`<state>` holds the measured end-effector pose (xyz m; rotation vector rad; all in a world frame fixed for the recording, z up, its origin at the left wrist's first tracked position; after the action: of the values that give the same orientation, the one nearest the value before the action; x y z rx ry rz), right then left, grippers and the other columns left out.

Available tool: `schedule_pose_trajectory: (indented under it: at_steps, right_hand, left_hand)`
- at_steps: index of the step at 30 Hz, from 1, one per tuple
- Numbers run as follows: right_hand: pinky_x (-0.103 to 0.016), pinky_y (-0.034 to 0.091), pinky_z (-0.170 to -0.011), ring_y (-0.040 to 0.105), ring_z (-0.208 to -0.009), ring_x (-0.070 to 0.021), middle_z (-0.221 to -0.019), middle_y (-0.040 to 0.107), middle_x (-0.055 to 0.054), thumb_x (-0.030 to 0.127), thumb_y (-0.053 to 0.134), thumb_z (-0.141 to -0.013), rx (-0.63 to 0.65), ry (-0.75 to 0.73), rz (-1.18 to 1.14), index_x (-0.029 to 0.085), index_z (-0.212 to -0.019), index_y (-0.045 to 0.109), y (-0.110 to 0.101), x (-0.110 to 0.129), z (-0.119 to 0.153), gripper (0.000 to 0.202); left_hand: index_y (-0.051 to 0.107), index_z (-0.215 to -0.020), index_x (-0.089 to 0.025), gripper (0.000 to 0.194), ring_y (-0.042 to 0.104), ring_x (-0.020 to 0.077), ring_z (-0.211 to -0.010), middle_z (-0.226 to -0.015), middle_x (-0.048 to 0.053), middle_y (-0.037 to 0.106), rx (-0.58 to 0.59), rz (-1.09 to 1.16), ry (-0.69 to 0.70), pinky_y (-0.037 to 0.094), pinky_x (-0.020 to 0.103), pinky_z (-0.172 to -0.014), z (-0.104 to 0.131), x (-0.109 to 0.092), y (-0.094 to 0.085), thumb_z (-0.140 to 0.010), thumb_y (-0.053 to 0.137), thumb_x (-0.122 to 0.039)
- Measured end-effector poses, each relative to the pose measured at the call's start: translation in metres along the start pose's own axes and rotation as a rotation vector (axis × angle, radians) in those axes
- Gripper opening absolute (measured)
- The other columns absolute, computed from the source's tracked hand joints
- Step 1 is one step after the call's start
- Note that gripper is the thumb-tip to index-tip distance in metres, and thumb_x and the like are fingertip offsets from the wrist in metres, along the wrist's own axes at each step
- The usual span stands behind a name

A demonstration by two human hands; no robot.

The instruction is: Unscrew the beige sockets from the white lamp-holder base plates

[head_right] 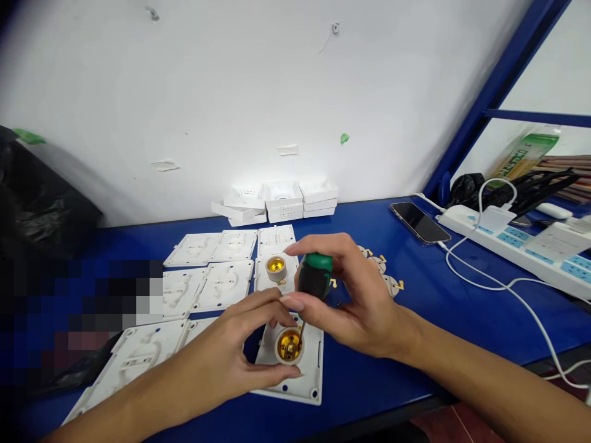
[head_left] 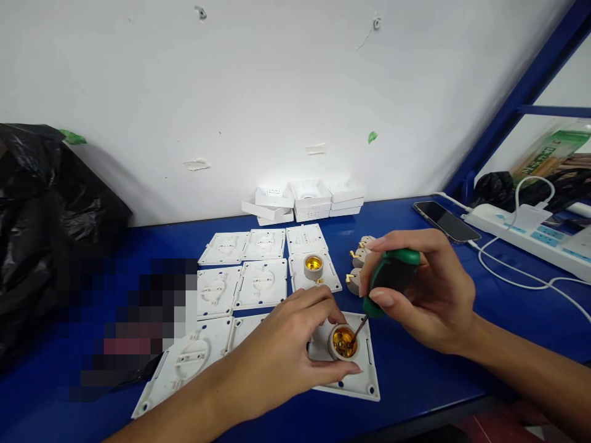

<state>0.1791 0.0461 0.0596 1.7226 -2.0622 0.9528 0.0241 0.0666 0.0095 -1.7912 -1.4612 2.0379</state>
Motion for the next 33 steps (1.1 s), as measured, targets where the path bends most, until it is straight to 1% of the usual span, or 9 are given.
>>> schedule_pose_trajectory:
  at_steps: [2,7,9,13,16,19,24,28,33]
  right_hand:
    - [-0.035,0.057,-0.061,0.067,-0.076,-0.0186,-0.094,0.064,-0.002,0.018,0.075,-0.090,0.002,-0.011,0.003,0.029,-0.132,0.055,-0.0003,0.0021,-0.0008,0.048]
    - [-0.037,0.059,-0.070,0.070,-0.088,-0.0219,-0.087,0.064,-0.001,0.018,0.075,-0.091,0.036,-0.014,0.006,0.029,-0.134,0.054,0.0011,0.0027,-0.0016,0.050]
    - [-0.036,0.059,-0.069,0.069,-0.084,-0.0203,-0.089,0.065,-0.001,0.017,0.075,-0.090,0.041,-0.010,-0.009,0.028,-0.134,0.054,0.0012,0.0016,-0.0016,0.050]
    - [-0.033,0.057,-0.063,0.068,-0.076,-0.0171,-0.095,0.065,-0.002,0.015,0.077,-0.088,0.029,-0.068,-0.034,0.025,-0.134,0.055,-0.0001,0.0037,-0.0015,0.052]
    - [-0.032,0.057,-0.062,0.067,-0.077,-0.0174,-0.093,0.064,-0.002,0.014,0.078,-0.087,0.016,-0.071,-0.034,0.023,-0.134,0.056,-0.0012,0.0030,-0.0018,0.053]
    - [-0.032,0.057,-0.063,0.068,-0.079,-0.0183,-0.090,0.064,-0.001,0.015,0.078,-0.088,0.030,-0.067,-0.027,0.023,-0.134,0.055,0.0000,0.0030,-0.0024,0.052]
    - [-0.031,0.057,-0.060,0.068,-0.073,-0.0157,-0.088,0.064,0.000,0.016,0.078,-0.089,0.045,-0.079,-0.039,0.023,-0.134,0.056,0.0031,0.0052,-0.0039,0.051]
    - [-0.029,0.058,-0.058,0.070,-0.071,-0.0150,-0.091,0.065,0.000,0.018,0.083,-0.085,0.004,-0.103,-0.028,0.023,-0.132,0.058,0.0015,0.0064,-0.0038,0.054]
    - [-0.029,0.057,-0.052,0.070,-0.068,-0.0163,-0.089,0.068,-0.001,0.024,0.087,-0.081,-0.087,-0.112,0.084,0.024,-0.127,0.063,-0.0031,0.0096,-0.0028,0.052]
  left_hand:
    - [0.064,-0.102,-0.023,0.033,0.063,0.0231,-0.109,-0.118,0.002,0.066,-0.003,-0.009,0.011,0.050,0.034,-0.093,0.0001,-0.0001,-0.0001,-0.082,0.088,-0.031]
    - [0.067,-0.107,-0.022,0.037,0.064,0.0243,-0.110,-0.121,0.003,0.066,-0.019,-0.039,0.029,0.051,0.035,-0.094,-0.0009,0.0013,-0.0014,-0.081,0.089,-0.034]
    - [0.067,-0.106,-0.022,0.036,0.064,0.0244,-0.109,-0.121,0.004,0.066,-0.023,-0.050,0.035,0.051,0.035,-0.093,-0.0013,0.0007,-0.0016,-0.080,0.089,-0.035]
    - [0.065,-0.102,-0.021,0.036,0.064,0.0245,-0.107,-0.116,0.003,0.066,-0.031,-0.071,0.033,0.051,0.036,-0.091,-0.0010,-0.0002,-0.0014,-0.080,0.089,-0.035]
    - [0.062,-0.097,-0.021,0.037,0.064,0.0230,-0.102,-0.109,0.001,0.066,-0.038,-0.069,0.040,0.050,0.035,-0.088,-0.0003,-0.0002,-0.0006,-0.079,0.091,-0.036]
    - [0.062,-0.097,-0.021,0.038,0.063,0.0223,-0.101,-0.110,0.001,0.066,-0.047,-0.075,0.050,0.050,0.035,-0.087,0.0001,0.0004,0.0003,-0.079,0.091,-0.037]
    - [0.062,-0.100,-0.021,0.039,0.062,0.0211,-0.097,-0.104,-0.001,0.064,-0.054,-0.090,0.055,0.049,0.035,-0.085,-0.0008,0.0003,0.0007,-0.079,0.091,-0.038]
    - [0.062,-0.101,-0.020,0.041,0.060,0.0205,-0.094,-0.099,-0.002,0.062,-0.069,-0.114,0.063,0.048,0.036,-0.083,-0.0007,-0.0006,0.0009,-0.078,0.091,-0.038]
    - [0.061,-0.100,-0.021,0.041,0.060,0.0208,-0.090,-0.097,-0.002,0.061,-0.082,-0.143,0.045,0.047,0.036,-0.079,0.0012,0.0002,0.0034,-0.080,0.089,-0.042]
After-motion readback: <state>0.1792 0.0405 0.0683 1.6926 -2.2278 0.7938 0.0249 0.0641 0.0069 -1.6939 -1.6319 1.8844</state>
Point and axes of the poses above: each hand's wrist, its own z-axis away from the middle knuckle, its own y-axis out of the palm, x = y × z, the point moved 7 cm from there along -z, towards the middle knuckle
